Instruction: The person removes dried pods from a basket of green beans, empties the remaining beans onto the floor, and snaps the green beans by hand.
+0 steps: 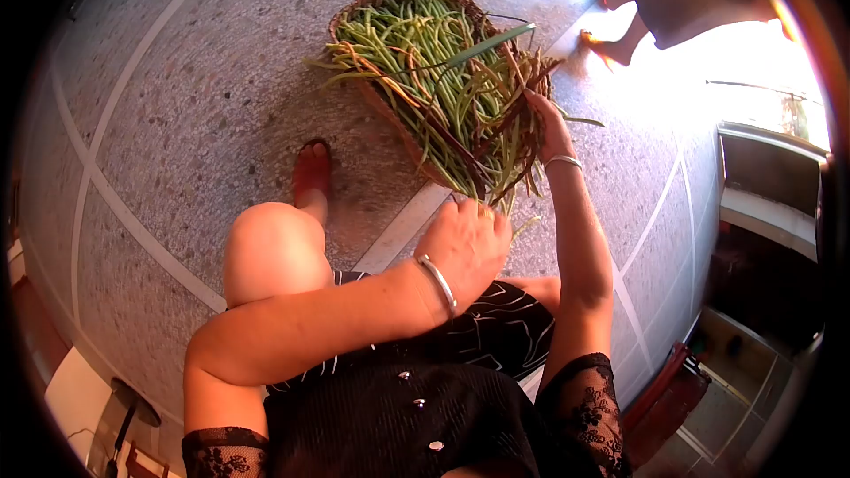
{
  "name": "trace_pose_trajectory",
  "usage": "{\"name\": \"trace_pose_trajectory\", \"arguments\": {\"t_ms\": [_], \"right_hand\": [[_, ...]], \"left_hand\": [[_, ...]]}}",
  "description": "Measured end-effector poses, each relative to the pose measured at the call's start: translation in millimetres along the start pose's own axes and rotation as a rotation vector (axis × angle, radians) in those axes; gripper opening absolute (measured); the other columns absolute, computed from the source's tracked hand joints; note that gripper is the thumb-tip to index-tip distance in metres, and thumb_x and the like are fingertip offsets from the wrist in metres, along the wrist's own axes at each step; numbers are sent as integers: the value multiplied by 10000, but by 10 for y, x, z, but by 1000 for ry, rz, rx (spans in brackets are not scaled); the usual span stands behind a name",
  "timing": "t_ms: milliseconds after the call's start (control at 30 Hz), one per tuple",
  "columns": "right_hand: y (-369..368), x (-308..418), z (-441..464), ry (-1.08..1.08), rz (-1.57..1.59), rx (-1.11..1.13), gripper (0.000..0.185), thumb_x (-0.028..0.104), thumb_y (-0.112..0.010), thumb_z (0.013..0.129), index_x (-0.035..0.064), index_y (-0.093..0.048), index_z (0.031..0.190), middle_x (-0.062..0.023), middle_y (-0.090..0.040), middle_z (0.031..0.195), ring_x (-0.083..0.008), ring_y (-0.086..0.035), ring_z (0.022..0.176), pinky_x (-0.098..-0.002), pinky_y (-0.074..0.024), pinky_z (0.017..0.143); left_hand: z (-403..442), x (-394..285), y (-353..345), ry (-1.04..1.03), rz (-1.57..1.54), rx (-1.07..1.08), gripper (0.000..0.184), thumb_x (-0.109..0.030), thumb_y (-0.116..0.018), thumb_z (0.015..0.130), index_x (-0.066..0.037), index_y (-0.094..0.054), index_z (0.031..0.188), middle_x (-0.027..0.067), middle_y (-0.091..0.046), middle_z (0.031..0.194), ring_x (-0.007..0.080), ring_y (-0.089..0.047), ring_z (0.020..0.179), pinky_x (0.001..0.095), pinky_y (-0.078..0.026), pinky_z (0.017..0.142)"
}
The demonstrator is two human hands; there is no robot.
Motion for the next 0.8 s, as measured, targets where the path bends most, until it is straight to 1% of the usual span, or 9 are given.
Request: {"name": "trace_pose_trajectory", "arguments": {"t_ms": [67,200,333,467,567,600,700,733,800], "right_hand": [[65,-4,-95,14,30,13,212,206,-595,824,21,-599,928,-64,-646,810,-159,-624,664,-295,-533,601],[110,71,-354,54,29,-21,215,198,-592,827,21,-596,949,-75,-646,837,-163,-625,666,-290,-538,601],[48,191,-646,105,68,-23,255,222,-584,827,17,-584,979,-72,-632,831,-147,-612,658,-268,-513,565],[-6,275,-915,161,0,-5,261,194,-589,824,12,-569,1010,-67,-628,851,-133,-609,707,-250,-507,612],[-292,387,-1261,250,24,18,276,132,-616,795,21,-554,1040,-61,-617,877,-115,-592,718,-228,-486,623],[-310,358,-1275,301,-26,52,280,127,-618,793,14,-550,1040,-59,-614,876,-115,-589,719,-231,-483,626],[-545,446,-1499,469,-302,-3,288,147,-604,800,-2,-542,1039,-61,-607,879,-117,-585,751,-247,-479,661],[-614,495,-1608,516,-393,-48,290,156,-597,804,0,-543,1043,-63,-610,883,-120,-585,757,-250,-478,671],[-701,542,-1702,660,-541,-61,311,184,-582,804,21,-543,1067,-71,-620,892,-149,-593,777,-272,-475,698]], "left_hand": [[104,66,180,100,-225,-40,359,-221,-571,796,9,-480,1056,157,-576,880,302,-555,835,396,-445,741],[282,206,222,256,-546,-164,393,-215,-563,808,21,-446,1099,225,-555,975,380,-532,939,418,-429,823],[467,371,-39,380,-739,-268,523,-252,-640,776,30,-423,1159,191,-554,1038,256,-572,889,351,-467,768],[635,465,-214,454,-952,-236,820,-392,-704,738,47,-297,1298,209,-502,1157,272,-499,1064,345,-406,895],[706,334,-69,414,-1418,-112,816,-439,-699,734,20,-323,1294,160,-505,1172,235,-480,1091,329,-363,936],[788,259,-62,198,-1734,-68,765,-453,-680,747,-20,-353,1286,99,-506,1183,184,-468,1092,303,-339,947],[835,212,33,68,-1969,18,658,-415,-671,770,-44,-412,1248,52,-530,1135,143,-473,1062,286,-349,924],[787,167,132,31,-1896,-87,548,-370,-677,779,-49,-479,1177,31,-552,1066,135,-495,1018,276,-363,901],[787,141,164,-65,-1670,-62,498,-342,-684,779,-47,-503,1136,30,-560,1035,129,-502,1002,274,-374,890]]}}
Point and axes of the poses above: each hand's wrist, its own z-axis towards the middle knuckle, its own y-axis out of the back of the hand, x = y × z, the point moved 5 cm from there along z, towards the middle knuckle
